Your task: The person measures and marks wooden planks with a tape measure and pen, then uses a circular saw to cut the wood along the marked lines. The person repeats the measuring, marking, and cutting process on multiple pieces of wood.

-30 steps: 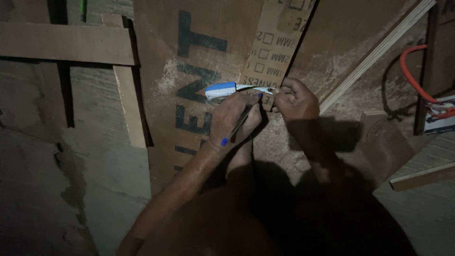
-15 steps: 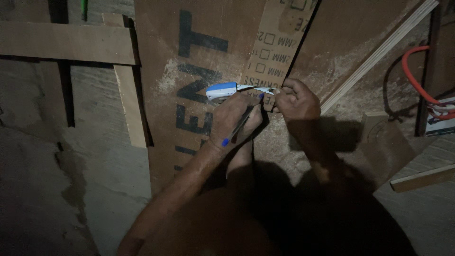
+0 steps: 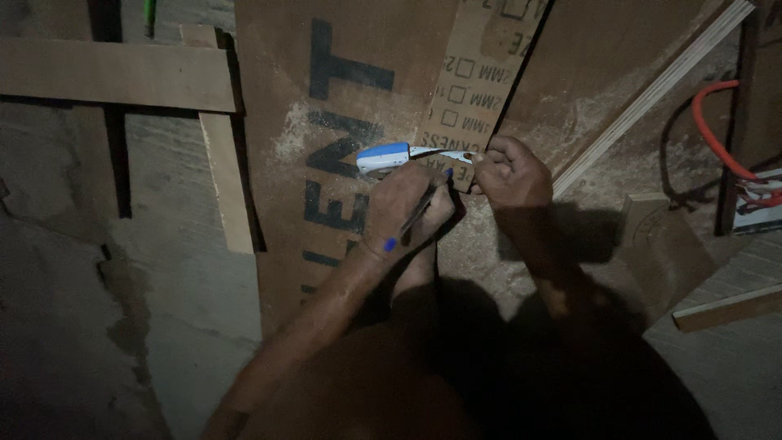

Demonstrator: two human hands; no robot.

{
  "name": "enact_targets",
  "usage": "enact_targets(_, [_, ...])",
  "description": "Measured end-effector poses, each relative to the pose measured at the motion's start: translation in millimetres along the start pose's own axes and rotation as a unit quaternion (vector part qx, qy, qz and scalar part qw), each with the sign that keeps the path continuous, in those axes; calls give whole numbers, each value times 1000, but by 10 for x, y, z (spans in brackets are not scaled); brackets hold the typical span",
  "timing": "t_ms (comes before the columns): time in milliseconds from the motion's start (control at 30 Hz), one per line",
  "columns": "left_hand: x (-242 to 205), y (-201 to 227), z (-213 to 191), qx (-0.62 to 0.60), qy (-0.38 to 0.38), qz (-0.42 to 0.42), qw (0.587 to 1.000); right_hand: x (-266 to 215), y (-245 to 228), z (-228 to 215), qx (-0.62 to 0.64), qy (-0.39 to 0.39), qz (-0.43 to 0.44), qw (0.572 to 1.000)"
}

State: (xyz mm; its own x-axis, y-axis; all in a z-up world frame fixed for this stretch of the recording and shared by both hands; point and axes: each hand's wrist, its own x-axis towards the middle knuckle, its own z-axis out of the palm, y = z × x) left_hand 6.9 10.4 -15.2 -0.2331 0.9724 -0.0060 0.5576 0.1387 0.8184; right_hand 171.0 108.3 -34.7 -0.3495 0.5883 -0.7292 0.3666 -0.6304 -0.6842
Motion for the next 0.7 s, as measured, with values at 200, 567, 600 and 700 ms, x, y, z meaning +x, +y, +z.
enact_targets(200, [12,13,-16,-20,24,5,1000,-8,-48,-3,-56,10,10,998])
enact_targets(567, [24,22,-2,-33,9,-17,999,-19,-84,-14,-72,0,5,997])
enact_targets(600, [22,22,8,-30,6,-23,999,-23,-77,-20,-91,4,5,996])
enact_targets(700, [19,38,16,5,6,-44,999,-24,-71,-4,-52,10,-19,998])
